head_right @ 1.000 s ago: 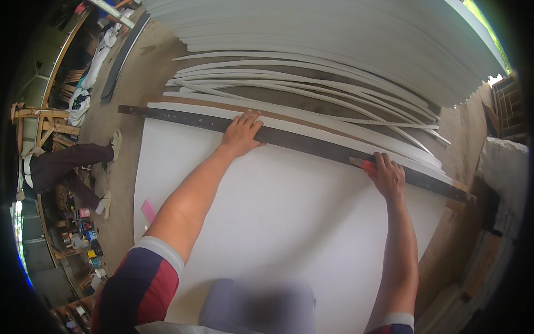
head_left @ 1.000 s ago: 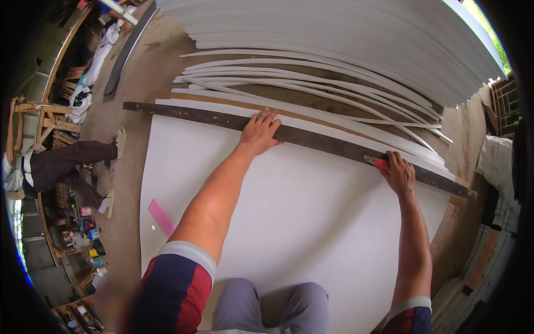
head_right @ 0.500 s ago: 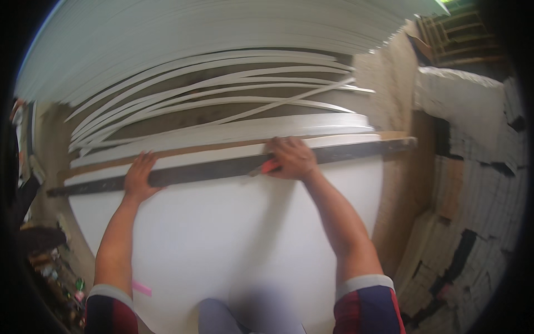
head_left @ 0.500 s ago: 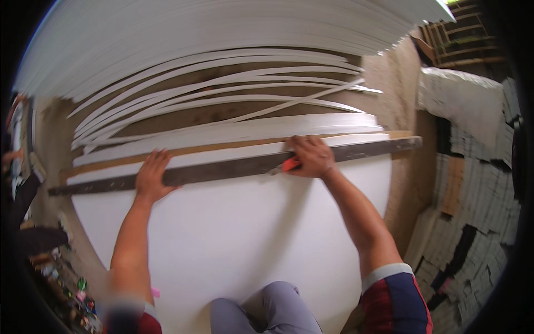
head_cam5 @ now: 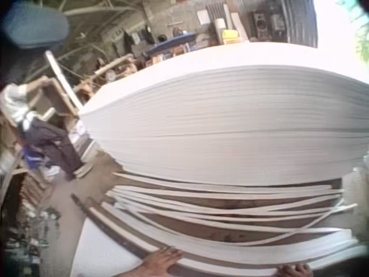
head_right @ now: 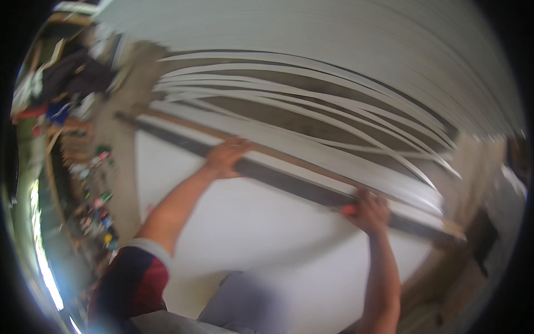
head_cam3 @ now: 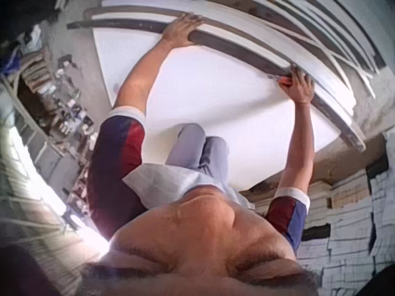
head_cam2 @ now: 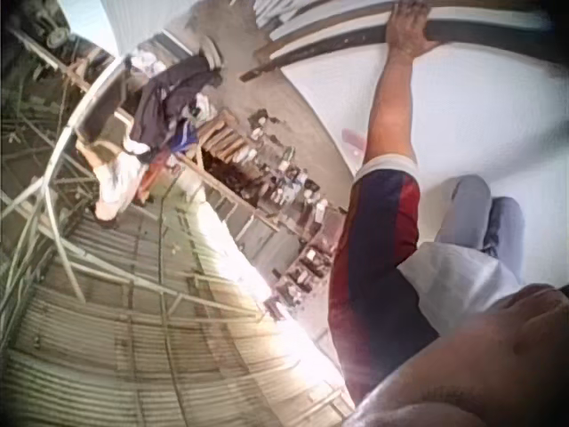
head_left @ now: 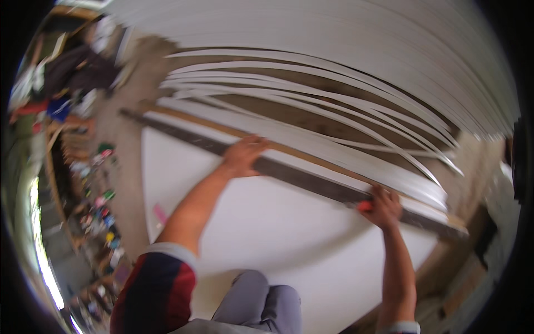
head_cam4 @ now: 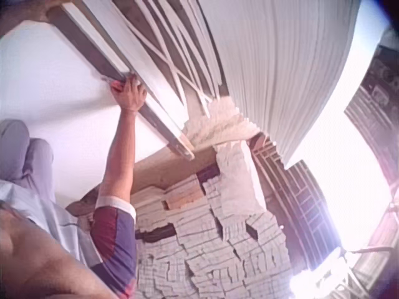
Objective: The person measures and cuts large white foam boards using a metal ruler and a utility knife. They align the ruler, score the board, and separate the cut pieces, stacking them nearby.
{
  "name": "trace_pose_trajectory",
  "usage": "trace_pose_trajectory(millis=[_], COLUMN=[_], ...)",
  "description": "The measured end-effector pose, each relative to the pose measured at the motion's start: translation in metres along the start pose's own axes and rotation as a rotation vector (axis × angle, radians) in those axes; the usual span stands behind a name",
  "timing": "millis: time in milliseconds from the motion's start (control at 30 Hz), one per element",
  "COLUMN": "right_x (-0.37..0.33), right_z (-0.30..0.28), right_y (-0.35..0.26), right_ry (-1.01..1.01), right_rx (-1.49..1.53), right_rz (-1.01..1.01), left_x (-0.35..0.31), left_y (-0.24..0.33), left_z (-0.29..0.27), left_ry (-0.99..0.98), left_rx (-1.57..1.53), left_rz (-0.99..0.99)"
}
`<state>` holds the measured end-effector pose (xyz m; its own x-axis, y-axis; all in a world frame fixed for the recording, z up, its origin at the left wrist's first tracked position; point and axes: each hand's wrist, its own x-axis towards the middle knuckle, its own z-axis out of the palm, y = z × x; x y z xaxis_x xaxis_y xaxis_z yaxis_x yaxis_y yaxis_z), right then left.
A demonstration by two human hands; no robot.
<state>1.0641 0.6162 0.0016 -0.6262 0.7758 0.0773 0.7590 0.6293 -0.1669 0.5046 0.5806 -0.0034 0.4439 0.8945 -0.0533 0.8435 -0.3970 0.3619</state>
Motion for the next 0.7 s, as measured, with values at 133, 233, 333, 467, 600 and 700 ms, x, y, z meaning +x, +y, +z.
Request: trace_pose_trajectory(millis=[133, 233, 333, 467, 600, 700], right_x=[0.011, 0.014, 0.015, 0.014, 0.013, 0.011], right_z=[-0.011, -0.010, -0.015, -0.010, -0.009, -0.009], right_y=[-0.006, -0.007, -0.008, -0.004, -0.005, -0.007], right_ry=[-0.048, -0.038, -0.038, -0.037, -0.053, -0.051], right_rx=[-0.031, -0.036, -0.043, -0.024, -0.029, -0.024], right_rz=[-0.034, -0.046, -0.045, -0.047, -0.041, -0.044], left_x=[-0.007, -0.010, -0.007, -0.006, -0.007, -0.006], left_y=[0.005, 0.007, 0.007, 0.009, 0.007, 0.006], left_z=[0.000, 0.001, 0.003, 0.005, 0.004, 0.001], left_ry=[-0.109, -0.085, -0.072, -0.074, -0.117, -0.171], left_rx=[0.071, 0.116, 0.104, 0.139, 0.091, 0.068], left_rz=[-0.078, -0.062, -0.054, -0.043, -0.071, -0.106])
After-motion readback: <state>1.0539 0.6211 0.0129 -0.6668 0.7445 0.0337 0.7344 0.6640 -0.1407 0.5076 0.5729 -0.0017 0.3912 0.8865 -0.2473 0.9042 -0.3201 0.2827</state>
